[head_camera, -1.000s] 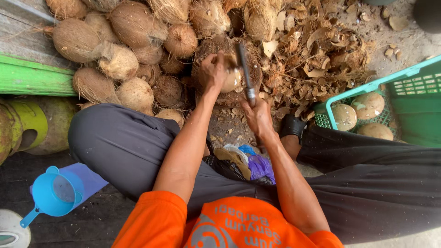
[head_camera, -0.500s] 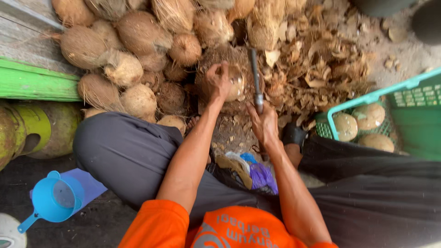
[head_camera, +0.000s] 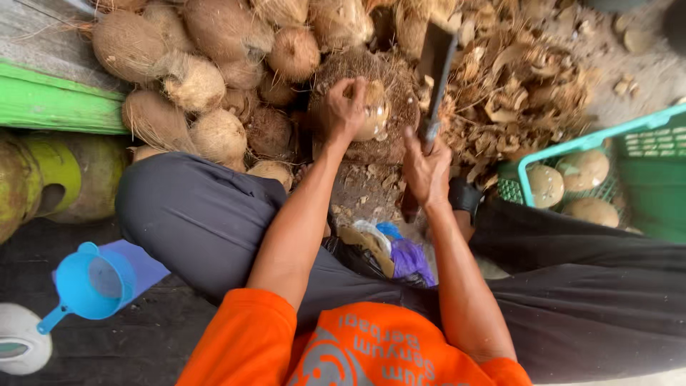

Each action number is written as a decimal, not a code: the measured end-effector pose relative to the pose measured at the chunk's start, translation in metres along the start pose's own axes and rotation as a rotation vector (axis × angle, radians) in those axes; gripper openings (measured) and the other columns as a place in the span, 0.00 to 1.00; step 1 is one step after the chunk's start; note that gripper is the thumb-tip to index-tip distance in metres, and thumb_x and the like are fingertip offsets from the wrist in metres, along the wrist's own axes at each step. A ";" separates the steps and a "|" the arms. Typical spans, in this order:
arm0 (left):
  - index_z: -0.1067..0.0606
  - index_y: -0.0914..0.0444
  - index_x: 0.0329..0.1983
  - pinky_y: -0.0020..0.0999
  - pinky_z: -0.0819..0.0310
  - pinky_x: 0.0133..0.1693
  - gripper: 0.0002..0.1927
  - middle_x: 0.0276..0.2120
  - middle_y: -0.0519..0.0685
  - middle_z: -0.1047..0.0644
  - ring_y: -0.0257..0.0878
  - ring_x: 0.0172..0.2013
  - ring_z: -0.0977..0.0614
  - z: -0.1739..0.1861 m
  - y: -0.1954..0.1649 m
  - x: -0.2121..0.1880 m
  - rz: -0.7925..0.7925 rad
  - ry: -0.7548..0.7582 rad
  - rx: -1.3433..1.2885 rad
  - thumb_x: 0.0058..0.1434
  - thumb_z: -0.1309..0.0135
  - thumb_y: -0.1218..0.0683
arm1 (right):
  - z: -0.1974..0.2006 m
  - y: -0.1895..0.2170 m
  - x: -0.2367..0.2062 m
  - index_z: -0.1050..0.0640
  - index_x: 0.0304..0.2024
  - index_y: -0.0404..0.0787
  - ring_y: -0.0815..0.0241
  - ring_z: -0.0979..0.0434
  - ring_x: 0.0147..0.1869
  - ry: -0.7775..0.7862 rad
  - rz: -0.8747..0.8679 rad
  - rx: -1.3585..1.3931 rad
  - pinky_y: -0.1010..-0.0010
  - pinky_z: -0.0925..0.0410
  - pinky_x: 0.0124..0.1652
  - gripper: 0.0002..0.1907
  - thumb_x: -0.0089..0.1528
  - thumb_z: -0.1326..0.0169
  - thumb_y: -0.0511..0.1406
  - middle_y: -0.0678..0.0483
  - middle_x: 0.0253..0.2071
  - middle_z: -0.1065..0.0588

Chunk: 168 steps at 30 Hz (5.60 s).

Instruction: The person sits on the ground and uses a cleaver to chop and trim the fibrous husk from coconuts, rotating each coconut to shave off the outer husk, then sets the trimmed coconut aside and reaches for the next one from a large pile.

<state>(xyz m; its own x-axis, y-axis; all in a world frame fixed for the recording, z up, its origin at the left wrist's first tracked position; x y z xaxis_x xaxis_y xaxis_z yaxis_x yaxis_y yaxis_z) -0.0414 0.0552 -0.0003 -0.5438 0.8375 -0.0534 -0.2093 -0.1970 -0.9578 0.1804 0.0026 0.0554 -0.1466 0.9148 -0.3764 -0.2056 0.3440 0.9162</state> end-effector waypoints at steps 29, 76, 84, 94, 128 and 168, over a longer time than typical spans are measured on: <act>0.27 0.55 0.33 0.41 0.25 0.38 0.26 0.34 0.48 0.21 0.40 0.33 0.22 -0.003 0.012 -0.019 0.369 -0.198 0.105 0.63 0.55 0.29 | 0.005 -0.001 0.000 0.27 0.39 0.41 0.66 0.32 0.16 0.018 -0.140 -0.170 0.68 0.35 0.17 0.16 0.66 0.44 0.46 0.60 0.18 0.31; 0.26 0.55 0.31 0.36 0.35 0.30 0.33 0.24 0.43 0.30 0.37 0.26 0.30 -0.005 0.021 -0.006 0.205 -0.179 0.327 0.63 0.61 0.23 | 0.003 0.034 -0.006 0.29 0.31 0.42 0.67 0.36 0.24 -0.070 0.283 -0.341 0.68 0.37 0.26 0.21 0.70 0.44 0.48 0.60 0.21 0.32; 0.25 0.52 0.30 0.37 0.31 0.35 0.29 0.28 0.40 0.23 0.36 0.29 0.24 -0.005 0.009 -0.011 0.105 -0.223 0.174 0.62 0.57 0.25 | -0.006 -0.006 0.009 0.26 0.36 0.48 0.66 0.35 0.19 0.040 -0.113 -0.406 0.69 0.35 0.20 0.14 0.68 0.48 0.49 0.60 0.24 0.27; 0.24 0.54 0.35 0.38 0.30 0.43 0.29 0.33 0.42 0.23 0.38 0.35 0.24 -0.003 0.018 -0.019 0.124 -0.176 0.222 0.64 0.57 0.26 | -0.025 -0.025 0.005 0.28 0.26 0.38 0.64 0.36 0.19 0.107 -0.261 -0.298 0.66 0.40 0.20 0.22 0.66 0.42 0.47 0.56 0.17 0.33; 0.29 0.60 0.47 0.51 0.25 0.48 0.42 0.48 0.54 0.24 0.49 0.50 0.19 0.005 0.011 -0.004 0.206 0.093 -0.020 0.38 0.32 0.29 | 0.002 -0.038 0.022 0.25 0.36 0.42 0.67 0.32 0.20 0.032 -0.177 -0.307 0.70 0.36 0.21 0.16 0.65 0.42 0.47 0.58 0.21 0.29; 0.26 0.54 0.43 0.40 0.28 0.36 0.24 0.40 0.47 0.27 0.39 0.37 0.23 0.009 -0.001 0.001 -0.100 -0.150 0.336 0.63 0.52 0.31 | -0.016 -0.036 0.016 0.29 0.29 0.41 0.61 0.37 0.18 0.182 -0.237 -0.443 0.63 0.37 0.20 0.21 0.69 0.46 0.47 0.53 0.20 0.33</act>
<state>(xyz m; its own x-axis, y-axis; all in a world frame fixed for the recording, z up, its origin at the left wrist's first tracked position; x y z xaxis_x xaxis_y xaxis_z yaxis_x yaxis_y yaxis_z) -0.0491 0.0512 0.0028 -0.6147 0.7822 0.1010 -0.5084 -0.2950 -0.8090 0.1701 0.0014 0.0145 -0.2043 0.7580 -0.6195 -0.6363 0.3781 0.6724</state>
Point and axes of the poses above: each hand's wrist, its own x-axis towards the middle knuckle, its own z-axis out of the back of the hand, y = z × x, the point moved 5 cm from there along x, towards the middle knuckle
